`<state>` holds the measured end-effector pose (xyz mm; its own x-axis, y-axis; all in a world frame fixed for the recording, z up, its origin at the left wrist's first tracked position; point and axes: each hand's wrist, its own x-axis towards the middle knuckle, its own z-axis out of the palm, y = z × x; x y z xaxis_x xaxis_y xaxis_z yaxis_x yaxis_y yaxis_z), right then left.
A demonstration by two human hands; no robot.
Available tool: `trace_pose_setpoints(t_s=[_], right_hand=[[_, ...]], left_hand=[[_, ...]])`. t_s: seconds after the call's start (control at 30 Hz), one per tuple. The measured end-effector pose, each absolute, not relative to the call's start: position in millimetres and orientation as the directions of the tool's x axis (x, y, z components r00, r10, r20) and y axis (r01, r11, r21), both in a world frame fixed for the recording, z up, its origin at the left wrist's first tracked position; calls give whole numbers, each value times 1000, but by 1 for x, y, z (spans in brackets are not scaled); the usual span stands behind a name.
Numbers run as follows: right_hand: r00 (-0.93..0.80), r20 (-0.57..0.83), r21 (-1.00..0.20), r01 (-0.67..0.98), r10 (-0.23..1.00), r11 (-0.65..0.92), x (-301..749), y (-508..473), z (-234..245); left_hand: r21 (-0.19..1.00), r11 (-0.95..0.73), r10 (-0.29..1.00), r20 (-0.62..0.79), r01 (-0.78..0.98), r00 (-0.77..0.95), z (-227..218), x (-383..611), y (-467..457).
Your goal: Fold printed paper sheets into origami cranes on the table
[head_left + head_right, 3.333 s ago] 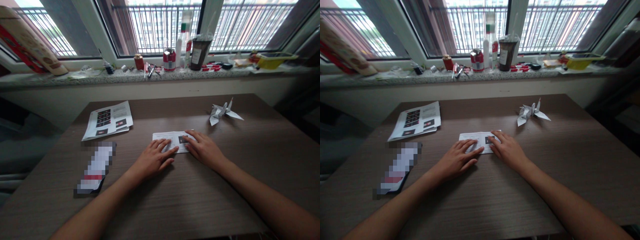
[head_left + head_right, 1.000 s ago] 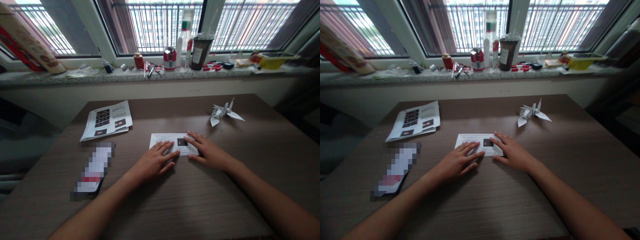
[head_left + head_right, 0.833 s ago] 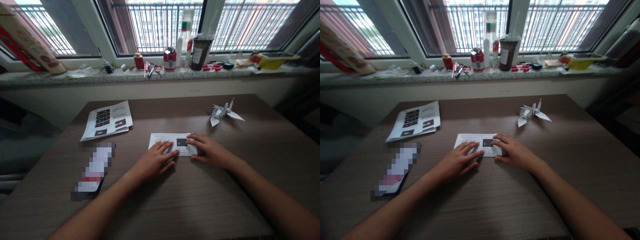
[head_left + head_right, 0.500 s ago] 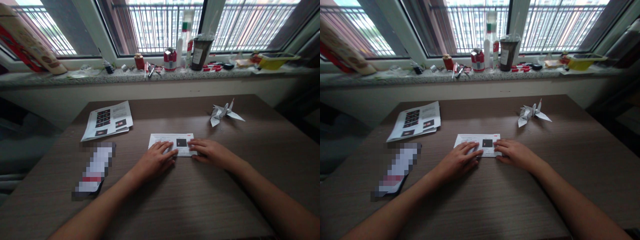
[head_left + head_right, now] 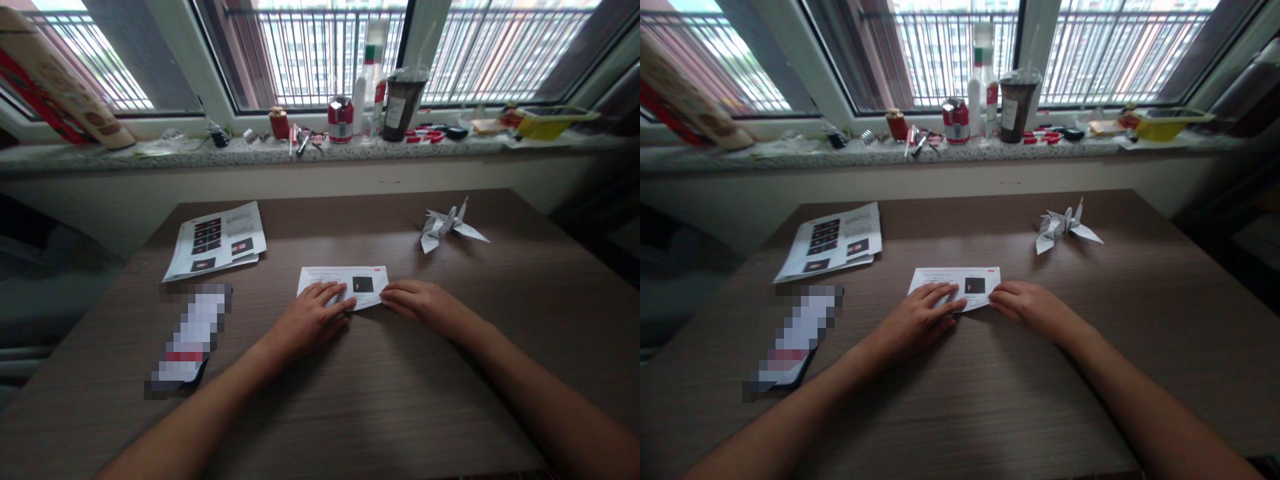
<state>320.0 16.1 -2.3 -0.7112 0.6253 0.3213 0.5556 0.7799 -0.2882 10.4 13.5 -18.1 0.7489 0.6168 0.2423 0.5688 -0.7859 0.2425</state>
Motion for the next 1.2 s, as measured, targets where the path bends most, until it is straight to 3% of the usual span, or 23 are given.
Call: trace_pose_setpoints(t_s=[0.17,0.47,1.03,1.2], right_hand=[[-730,286,-343,526,620,778,329,20,-8],[-751,221,-280,562,622,778,331,24,-3],[-515,300,-550,594,803,587,321,28,-17],[-458,302,-576,611,836,543,309,30,-14]], left_hand=[[240,-788,612,208,567,763,-18,9,15],[278,-795,595,194,538,780,-19,4,17],[271,-832,535,162,484,829,-13,11,12],[256,-849,509,160,462,846,-16,11,10]])
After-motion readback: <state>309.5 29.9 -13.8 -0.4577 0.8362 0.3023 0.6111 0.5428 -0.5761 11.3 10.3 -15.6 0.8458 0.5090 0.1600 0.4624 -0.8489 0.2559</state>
